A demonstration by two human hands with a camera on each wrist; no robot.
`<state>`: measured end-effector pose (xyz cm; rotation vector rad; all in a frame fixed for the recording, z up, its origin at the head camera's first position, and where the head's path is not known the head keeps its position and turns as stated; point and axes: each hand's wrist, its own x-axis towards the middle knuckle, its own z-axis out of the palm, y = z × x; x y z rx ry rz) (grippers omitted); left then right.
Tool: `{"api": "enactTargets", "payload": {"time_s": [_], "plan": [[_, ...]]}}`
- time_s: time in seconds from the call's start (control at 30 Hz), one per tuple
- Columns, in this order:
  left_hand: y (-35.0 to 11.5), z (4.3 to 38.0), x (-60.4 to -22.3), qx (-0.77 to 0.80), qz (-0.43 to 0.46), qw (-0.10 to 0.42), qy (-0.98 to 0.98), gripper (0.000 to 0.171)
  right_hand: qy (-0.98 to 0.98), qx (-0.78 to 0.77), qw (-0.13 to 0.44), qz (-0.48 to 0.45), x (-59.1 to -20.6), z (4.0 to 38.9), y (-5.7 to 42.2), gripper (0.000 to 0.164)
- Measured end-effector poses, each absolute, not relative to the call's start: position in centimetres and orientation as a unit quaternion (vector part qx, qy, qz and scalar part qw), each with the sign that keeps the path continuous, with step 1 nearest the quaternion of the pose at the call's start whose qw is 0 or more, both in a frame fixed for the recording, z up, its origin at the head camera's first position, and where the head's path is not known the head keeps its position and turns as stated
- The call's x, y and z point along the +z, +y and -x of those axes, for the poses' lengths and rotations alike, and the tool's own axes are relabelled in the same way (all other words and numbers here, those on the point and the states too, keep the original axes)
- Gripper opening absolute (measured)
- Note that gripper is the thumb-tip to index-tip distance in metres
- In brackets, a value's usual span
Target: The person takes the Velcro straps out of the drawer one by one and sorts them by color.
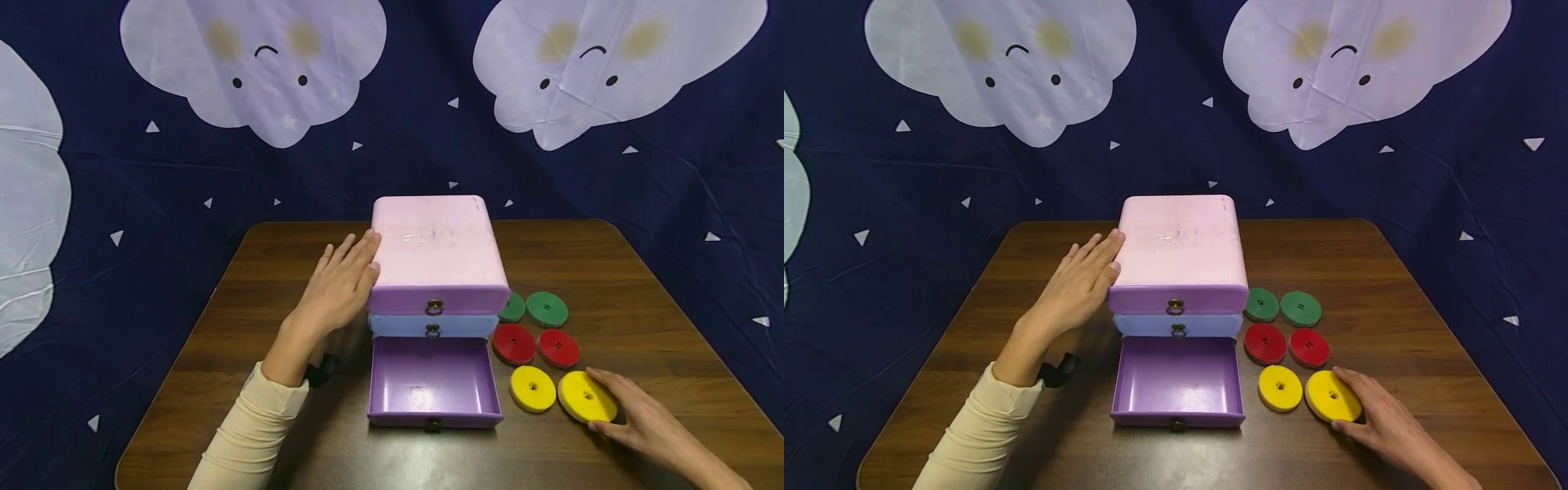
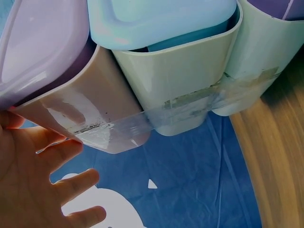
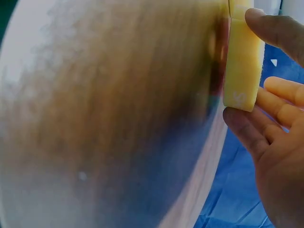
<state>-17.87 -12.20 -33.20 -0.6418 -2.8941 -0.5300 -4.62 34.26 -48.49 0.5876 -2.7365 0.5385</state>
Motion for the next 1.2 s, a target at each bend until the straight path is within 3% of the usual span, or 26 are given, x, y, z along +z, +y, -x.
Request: {"api": "enactTargets", "payload": {"time_s": [0.23,0.53,0.93,1.2], "plan": [[-12.1,17.9,-33.2,-0.177,0.213,0.064,-0.959,0.052,-0.963,0.160,0.120,-0.180,-48.8,4.8,34.2,0.079],[-12.2,17.8,-33.1,-0.175,0.211,0.064,-0.960,0.052,-0.958,0.170,0.127,-0.192,-48.9,5.2,33.7,0.080],[-12.2,17.7,-33.0,-0.175,0.211,0.062,-0.960,0.052,-0.949,0.180,0.145,-0.212,-49.0,5.5,33.5,0.082],[-12.2,17.9,-33.1,-0.171,0.211,0.064,-0.960,0.052,-0.930,0.199,0.190,-0.244,-48.3,5.5,33.2,0.091]]}}
